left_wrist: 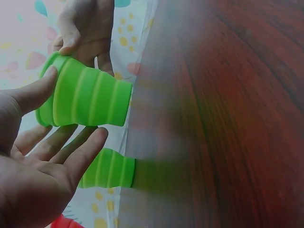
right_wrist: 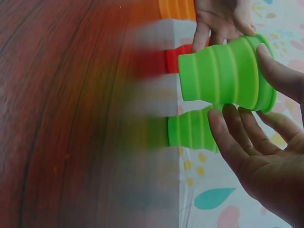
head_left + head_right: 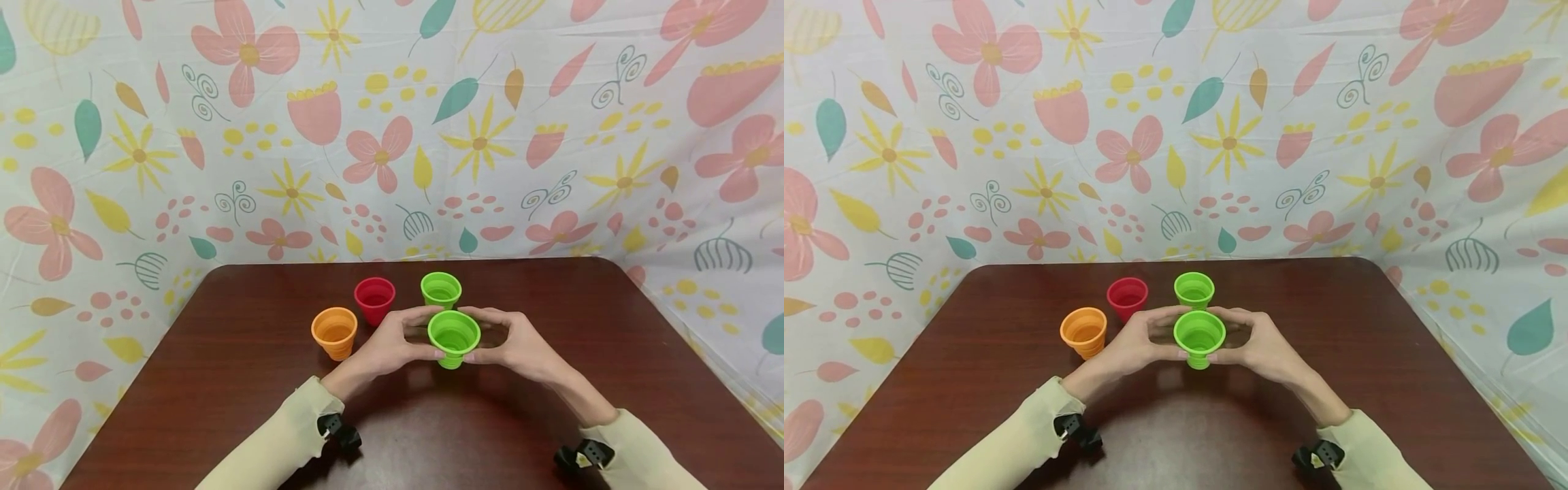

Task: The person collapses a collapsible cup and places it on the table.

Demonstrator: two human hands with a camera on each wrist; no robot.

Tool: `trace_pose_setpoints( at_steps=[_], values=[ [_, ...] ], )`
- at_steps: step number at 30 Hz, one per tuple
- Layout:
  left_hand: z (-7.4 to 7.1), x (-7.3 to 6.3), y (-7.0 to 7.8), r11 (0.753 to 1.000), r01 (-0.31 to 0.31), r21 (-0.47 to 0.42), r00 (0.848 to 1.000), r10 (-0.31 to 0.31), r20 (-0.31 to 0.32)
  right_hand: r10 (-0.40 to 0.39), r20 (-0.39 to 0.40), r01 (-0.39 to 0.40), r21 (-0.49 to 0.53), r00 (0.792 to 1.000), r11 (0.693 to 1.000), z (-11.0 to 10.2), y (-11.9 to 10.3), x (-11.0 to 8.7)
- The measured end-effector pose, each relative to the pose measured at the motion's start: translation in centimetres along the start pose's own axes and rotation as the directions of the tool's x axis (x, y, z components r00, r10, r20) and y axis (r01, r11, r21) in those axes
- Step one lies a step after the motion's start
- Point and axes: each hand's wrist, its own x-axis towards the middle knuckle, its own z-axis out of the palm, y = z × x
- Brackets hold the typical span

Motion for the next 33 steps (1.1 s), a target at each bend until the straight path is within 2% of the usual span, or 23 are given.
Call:
trace_pose_setpoints(
  at_steps=[6,12,18,33],
  values=[
    [-0.5,-0.8,0.4,1.0,-0.002,0.01,1.0,0.003,-0.016,-0.002,0.014,0.002,0.02,1.0,1.0,0.6,-0.4,0.3],
    [-0.8,-1.6,0.5,0.999,-0.031,-0.012,0.998,0.03,-0.048,-0.019,0.025,0.018,0.037,1.0,0.999,1.2,-0.8,0.6],
    [-1.1,-2.4,0.7,0.999,-0.049,0.004,0.997,0.049,-0.059,-0.012,0.015,0.011,0.031,1.0,0.999,1.8,-1.3,0.9],
    [-2.3,-4.5,2.0,0.998,-0.02,0.062,0.994,0.026,-0.103,0.014,0.037,-0.015,0.028,0.999,0.999,3.2,-2.6,1.4]
  ],
)
